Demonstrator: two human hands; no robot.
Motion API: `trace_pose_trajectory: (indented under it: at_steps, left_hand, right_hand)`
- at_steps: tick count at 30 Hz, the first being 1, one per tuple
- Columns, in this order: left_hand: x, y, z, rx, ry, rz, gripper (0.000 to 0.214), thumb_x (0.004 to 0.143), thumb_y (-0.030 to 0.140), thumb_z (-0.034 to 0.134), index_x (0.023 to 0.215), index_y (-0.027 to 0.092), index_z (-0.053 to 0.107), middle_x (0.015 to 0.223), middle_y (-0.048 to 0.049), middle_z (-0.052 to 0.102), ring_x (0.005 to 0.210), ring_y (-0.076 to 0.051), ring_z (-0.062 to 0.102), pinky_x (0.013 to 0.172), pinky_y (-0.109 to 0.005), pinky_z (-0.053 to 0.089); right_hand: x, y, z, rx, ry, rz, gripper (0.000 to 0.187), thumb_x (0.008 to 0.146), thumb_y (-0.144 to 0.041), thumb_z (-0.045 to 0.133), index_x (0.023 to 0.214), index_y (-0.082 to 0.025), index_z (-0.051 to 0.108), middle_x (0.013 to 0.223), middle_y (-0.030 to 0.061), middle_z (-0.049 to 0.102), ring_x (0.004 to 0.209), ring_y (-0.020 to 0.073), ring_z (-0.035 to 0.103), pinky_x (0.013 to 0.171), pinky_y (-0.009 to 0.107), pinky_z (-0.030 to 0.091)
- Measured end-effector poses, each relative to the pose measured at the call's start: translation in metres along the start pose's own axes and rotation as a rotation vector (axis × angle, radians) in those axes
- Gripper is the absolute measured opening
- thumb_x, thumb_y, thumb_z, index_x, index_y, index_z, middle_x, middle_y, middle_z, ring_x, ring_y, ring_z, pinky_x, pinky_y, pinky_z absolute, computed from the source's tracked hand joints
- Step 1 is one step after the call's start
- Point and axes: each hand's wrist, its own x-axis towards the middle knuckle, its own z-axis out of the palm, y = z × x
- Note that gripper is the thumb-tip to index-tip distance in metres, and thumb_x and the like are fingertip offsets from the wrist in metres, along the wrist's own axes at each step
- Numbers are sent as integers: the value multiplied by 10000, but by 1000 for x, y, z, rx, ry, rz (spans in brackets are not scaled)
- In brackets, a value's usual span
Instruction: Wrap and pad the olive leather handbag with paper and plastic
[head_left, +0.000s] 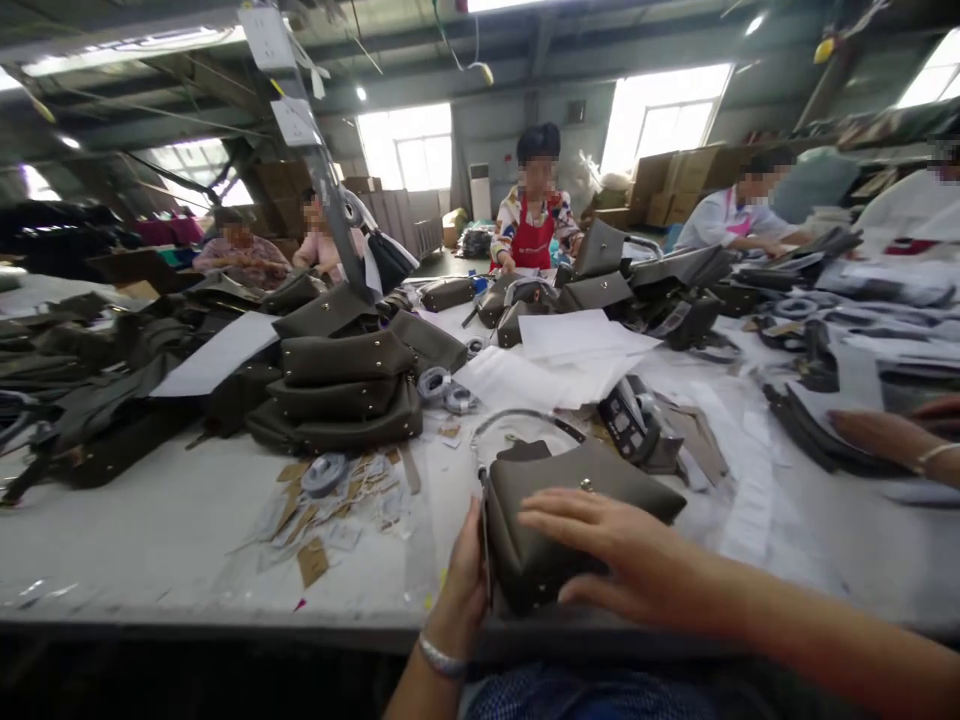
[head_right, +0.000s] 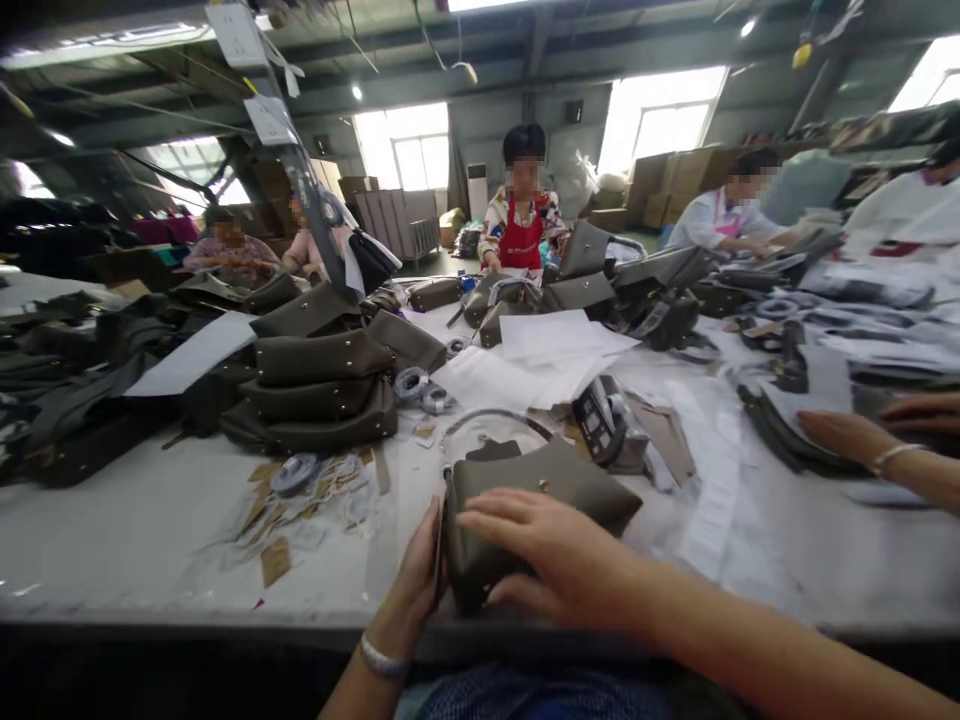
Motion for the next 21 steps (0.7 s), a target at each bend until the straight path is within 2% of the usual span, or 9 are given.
trace_pose_trajectory:
  at_steps: [2, 4, 6, 7, 9, 11, 14, 18, 21]
  left_hand:
    - [-14, -8, -18, -40, 82, -105, 684, 968, 643, 246, 1283, 149, 599, 1270, -161, 669, 1188, -290, 632, 993, -490, 538]
    - [-31, -5, -31, -44, 190, -135, 656, 979, 621, 250, 1435, 188, 439, 1457, -155, 522, 1308, -272, 537, 1041, -467, 501]
    - [-48, 6, -36, 74, 255, -33, 609, 989, 591, 299, 1472, 230, 379, 1534, -118, 434, 1391, -244, 439, 1126, -452, 412]
    - [-56, 12, -35, 186, 238, 57, 572, 990, 570, 341, 1453, 243, 410, 1531, -98, 443, 1406, -235, 416, 1159, -450, 367]
    - [-66, 25, -27, 485, 87, 256, 504, 980, 524, 428, 1402, 254, 487, 1488, -81, 502, 1407, -238, 415, 1185, -467, 322]
    - [-69, 34, -16, 804, -105, 409, 502, 947, 503, 519, 1396, 282, 497, 1480, -74, 512, 1412, -272, 405, 1181, -539, 308]
    - [-63, 40, -6, 1196, -227, 507, 643, 858, 442, 681, 1433, 274, 449, 1507, -107, 472, 1421, -334, 379, 1155, -649, 276]
    - [-53, 43, -9, 1387, -300, 548, 737, 818, 283, 742, 1465, 242, 390, 1509, -124, 467, 1401, -329, 410, 1145, -613, 315]
    - [-48, 46, -14, 1416, -346, 600, 731, 823, 266, 732, 1466, 248, 384, 1506, -118, 472, 1384, -318, 435, 1128, -559, 365]
  right_hand:
    - [-29, 35, 17, -141, 64, 117, 709, 845, -426, 693, 1487, -301, 420, 1547, 90, 418, 1433, 332, 349, 1168, 546, 287]
    - [-54, 71, 35, -236, 82, 231, 860, 743, -491, 777, 1495, -290, 411, 1578, 122, 354, 1450, 403, 283, 1148, 637, 255]
    - [-72, 94, 53, -269, 102, 279, 884, 724, -496, 788, 1495, -280, 412, 1568, 125, 374, 1436, 402, 313, 1130, 621, 305]
    - [-77, 98, 61, -281, 127, 295, 857, 735, -484, 782, 1486, -274, 426, 1548, 121, 409, 1418, 389, 353, 1121, 595, 338]
    - [-80, 93, 72, -305, 192, 323, 783, 766, -465, 764, 1458, -254, 465, 1491, 118, 490, 1360, 359, 448, 1095, 535, 400]
    - [-76, 76, 76, -317, 239, 348, 733, 798, -496, 735, 1435, -229, 490, 1427, 123, 558, 1276, 339, 538, 1050, 497, 454]
    - [-65, 48, 71, -298, 250, 366, 577, 887, -555, 612, 1356, -222, 567, 1330, 113, 638, 1179, 316, 611, 984, 461, 503]
    - [-42, 34, 54, -269, 286, 365, 355, 989, -455, 478, 1167, -216, 671, 1153, 94, 710, 1065, 271, 653, 930, 397, 502]
    - [-14, 38, 45, -244, 228, 281, 279, 990, -405, 492, 1043, -215, 689, 1043, 77, 711, 989, 235, 653, 850, 327, 492]
